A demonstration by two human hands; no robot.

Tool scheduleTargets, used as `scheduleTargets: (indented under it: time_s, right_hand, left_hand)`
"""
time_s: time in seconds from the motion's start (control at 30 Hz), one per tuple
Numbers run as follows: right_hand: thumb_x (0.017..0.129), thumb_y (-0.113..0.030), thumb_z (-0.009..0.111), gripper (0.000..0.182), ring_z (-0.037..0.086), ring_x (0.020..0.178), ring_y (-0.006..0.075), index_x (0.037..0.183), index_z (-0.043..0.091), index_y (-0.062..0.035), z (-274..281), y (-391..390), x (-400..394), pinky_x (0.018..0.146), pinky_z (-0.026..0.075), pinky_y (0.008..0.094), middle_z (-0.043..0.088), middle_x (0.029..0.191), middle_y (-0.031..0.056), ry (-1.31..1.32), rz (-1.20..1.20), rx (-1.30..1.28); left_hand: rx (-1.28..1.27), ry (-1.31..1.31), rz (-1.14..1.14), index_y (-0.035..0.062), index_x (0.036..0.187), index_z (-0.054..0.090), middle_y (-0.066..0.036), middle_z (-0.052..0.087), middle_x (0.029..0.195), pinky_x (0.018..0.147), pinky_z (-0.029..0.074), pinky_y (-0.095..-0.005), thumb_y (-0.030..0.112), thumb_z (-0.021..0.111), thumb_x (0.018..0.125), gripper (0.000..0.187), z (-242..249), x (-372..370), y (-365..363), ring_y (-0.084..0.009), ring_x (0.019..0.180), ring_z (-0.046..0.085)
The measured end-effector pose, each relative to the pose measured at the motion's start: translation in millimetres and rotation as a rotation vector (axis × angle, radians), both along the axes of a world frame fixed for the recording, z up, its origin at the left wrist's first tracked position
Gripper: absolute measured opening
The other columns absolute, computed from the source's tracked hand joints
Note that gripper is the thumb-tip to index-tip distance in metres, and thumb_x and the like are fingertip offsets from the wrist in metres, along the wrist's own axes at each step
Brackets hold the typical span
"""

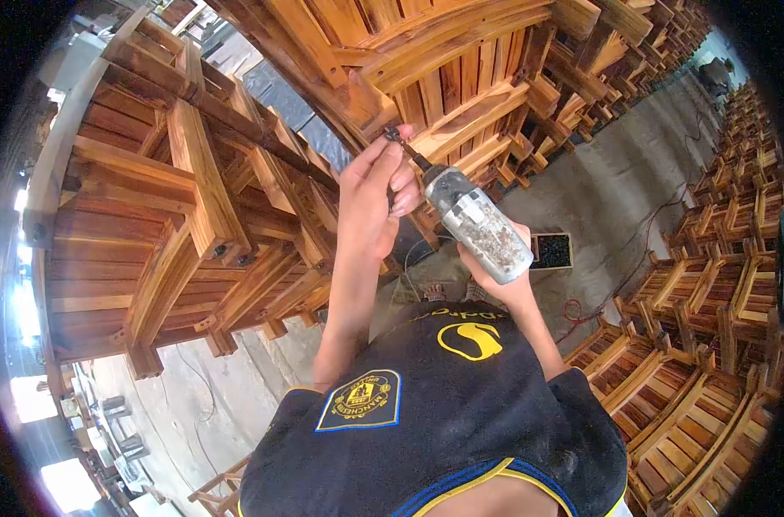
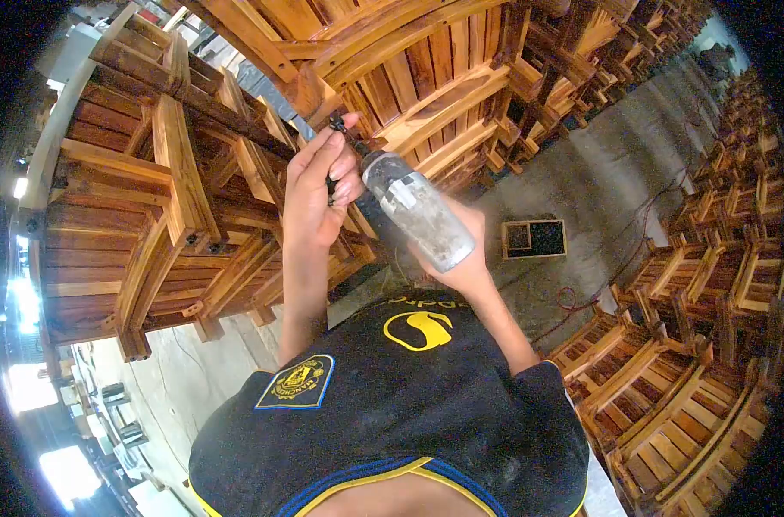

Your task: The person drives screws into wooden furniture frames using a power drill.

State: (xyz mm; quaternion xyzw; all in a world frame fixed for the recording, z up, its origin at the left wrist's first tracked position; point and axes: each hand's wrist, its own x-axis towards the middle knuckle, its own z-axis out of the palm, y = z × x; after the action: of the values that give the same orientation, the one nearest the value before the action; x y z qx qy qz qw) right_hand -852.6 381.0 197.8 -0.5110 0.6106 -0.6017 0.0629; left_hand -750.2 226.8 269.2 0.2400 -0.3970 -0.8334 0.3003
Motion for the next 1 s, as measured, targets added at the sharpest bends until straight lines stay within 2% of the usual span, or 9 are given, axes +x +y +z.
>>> scheduleTargets:
  time_s: [0.13, 0.2, 0.37, 0.63, 0.7, 0.77, 1.0]
  right_hand:
    - [0.066, -0.003, 0.073, 0.025, 0.065, 0.08, 0.0278, 0.091, 0.068, -0.0054, 8.1, -2.6, 0.2, 0.075, 0.048, 0.0355, 0.069, 0.088, 0.0097, -0.113, 0.046, 0.004]
    - [0.066, -0.003, 0.072, 0.025, 0.065, 0.081, 0.0278, 0.091, 0.068, -0.0048, 5.8, -3.1, -0.2, 0.074, 0.048, 0.0353, 0.069, 0.089, 0.0097, -0.033, 0.023, -0.022]
    - [0.064, -0.003, 0.068, 0.045, 0.066, 0.088, 0.0214, 0.107, 0.06, 0.0066, 3.4, -1.1, -2.8, 0.081, 0.05, 0.0305, 0.067, 0.098, 0.0161, 0.042, 0.059, -0.008]
    - [0.064, -0.003, 0.069, 0.045, 0.066, 0.088, 0.0241, 0.107, 0.06, 0.0073, -1.4, -2.6, -4.3, 0.081, 0.05, 0.0313, 0.067, 0.099, 0.0173, 0.054, 0.083, -0.042]
    - [0.067, -0.003, 0.072, 0.03, 0.065, 0.082, 0.0265, 0.096, 0.066, -0.0003, 2.7, -1.6, 0.2, 0.076, 0.048, 0.034, 0.068, 0.092, 0.0122, 0.009, 0.035, -0.025]
    - [0.069, -0.003, 0.074, 0.023, 0.064, 0.082, 0.0273, 0.091, 0.068, -0.0048, 1.4, 0.2, 3.3, 0.076, 0.046, 0.0356, 0.069, 0.09, 0.0086, -0.02, 0.006, -0.004]
    - [0.071, -0.006, 0.075, 0.024, 0.058, 0.096, 0.0239, 0.095, 0.069, -0.0083, -7.5, 3.1, 5.8, 0.086, 0.039, 0.0363, 0.069, 0.096, 0.0036, 0.001, -0.03, 0.024]
  left_hand:
    - [-0.03, -0.001, 0.001, -0.0019, 0.12, 0.052, 0.003, 0.037, 0.063, 0.044, 0.027, -0.0206, 0.013, 0.047, 0.098, 0.027, 0.8, 0.7, 0.6, -0.0073, 0.049, 0.035]
    - [-0.036, -0.007, -0.002, -0.0019, 0.121, 0.051, 0.003, 0.037, 0.063, 0.044, 0.027, -0.0204, 0.013, 0.047, 0.098, 0.028, 0.2, 1.2, -0.2, -0.0072, 0.049, 0.035]
    - [-0.04, -0.014, -0.011, -0.0018, 0.122, 0.052, 0.003, 0.037, 0.063, 0.044, 0.026, -0.0203, 0.013, 0.047, 0.098, 0.029, -1.1, 2.8, -2.2, -0.0068, 0.049, 0.035]
    - [-0.036, -0.023, -0.006, -0.0028, 0.121, 0.052, 0.003, 0.038, 0.062, 0.043, 0.026, -0.02, 0.012, 0.047, 0.098, 0.028, -2.1, 1.8, -3.8, -0.0062, 0.049, 0.034]
    - [-0.036, -0.027, -0.006, -0.0028, 0.122, 0.052, 0.003, 0.039, 0.063, 0.043, 0.026, -0.0199, 0.012, 0.047, 0.098, 0.029, -3.8, 1.7, -4.3, -0.006, 0.049, 0.034]
    - [-0.034, -0.025, -0.013, -0.0027, 0.122, 0.052, 0.003, 0.038, 0.063, 0.043, 0.026, -0.0198, 0.012, 0.047, 0.098, 0.029, -4.7, 1.1, -4.5, -0.0058, 0.049, 0.034]
    - [-0.032, -0.006, -0.02, -0.0022, 0.121, 0.052, 0.003, 0.038, 0.063, 0.044, 0.026, -0.0193, 0.013, 0.048, 0.098, 0.029, -4.8, 2.0, -5.8, -0.0056, 0.05, 0.035]
